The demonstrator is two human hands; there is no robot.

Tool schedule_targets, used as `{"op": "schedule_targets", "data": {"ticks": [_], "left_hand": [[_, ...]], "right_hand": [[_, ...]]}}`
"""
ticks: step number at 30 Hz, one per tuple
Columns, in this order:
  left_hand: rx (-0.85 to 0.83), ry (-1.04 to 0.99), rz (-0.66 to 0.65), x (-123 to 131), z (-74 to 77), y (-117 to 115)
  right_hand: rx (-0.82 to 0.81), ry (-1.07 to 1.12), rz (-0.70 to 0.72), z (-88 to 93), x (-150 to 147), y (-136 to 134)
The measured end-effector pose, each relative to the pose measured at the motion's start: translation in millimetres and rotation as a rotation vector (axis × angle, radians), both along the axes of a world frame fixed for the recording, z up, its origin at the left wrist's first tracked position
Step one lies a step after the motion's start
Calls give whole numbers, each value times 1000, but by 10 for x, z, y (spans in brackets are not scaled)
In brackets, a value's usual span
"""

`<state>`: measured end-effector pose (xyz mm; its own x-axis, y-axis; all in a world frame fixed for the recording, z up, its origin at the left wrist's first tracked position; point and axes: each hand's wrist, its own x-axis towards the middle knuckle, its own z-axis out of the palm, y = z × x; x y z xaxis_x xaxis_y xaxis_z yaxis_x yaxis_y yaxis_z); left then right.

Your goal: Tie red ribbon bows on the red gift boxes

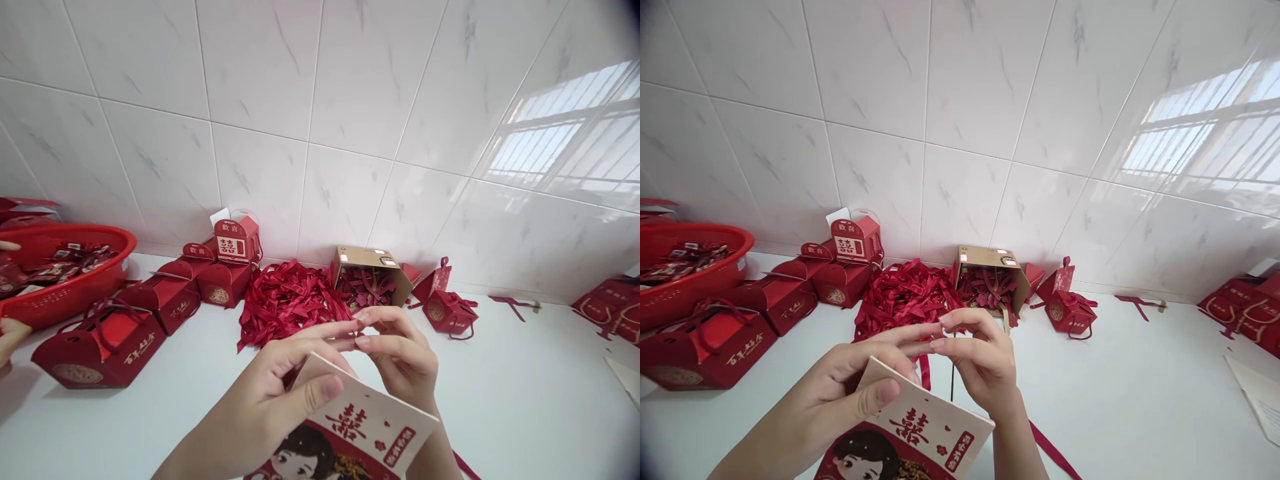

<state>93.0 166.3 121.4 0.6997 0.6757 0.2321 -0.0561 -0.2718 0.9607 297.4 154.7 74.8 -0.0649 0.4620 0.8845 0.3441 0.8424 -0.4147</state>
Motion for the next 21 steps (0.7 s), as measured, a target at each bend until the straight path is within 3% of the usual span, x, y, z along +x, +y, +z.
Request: {"op": "schedule_targets", "data": {"ticks": [8, 21], "left_hand": [[9, -67, 51, 21, -14, 8], [121, 148, -24, -68, -4, -57]], "right_hand": [[40, -51, -25, 8, -12, 35], [29, -161, 101, 38, 24, -58]]}}
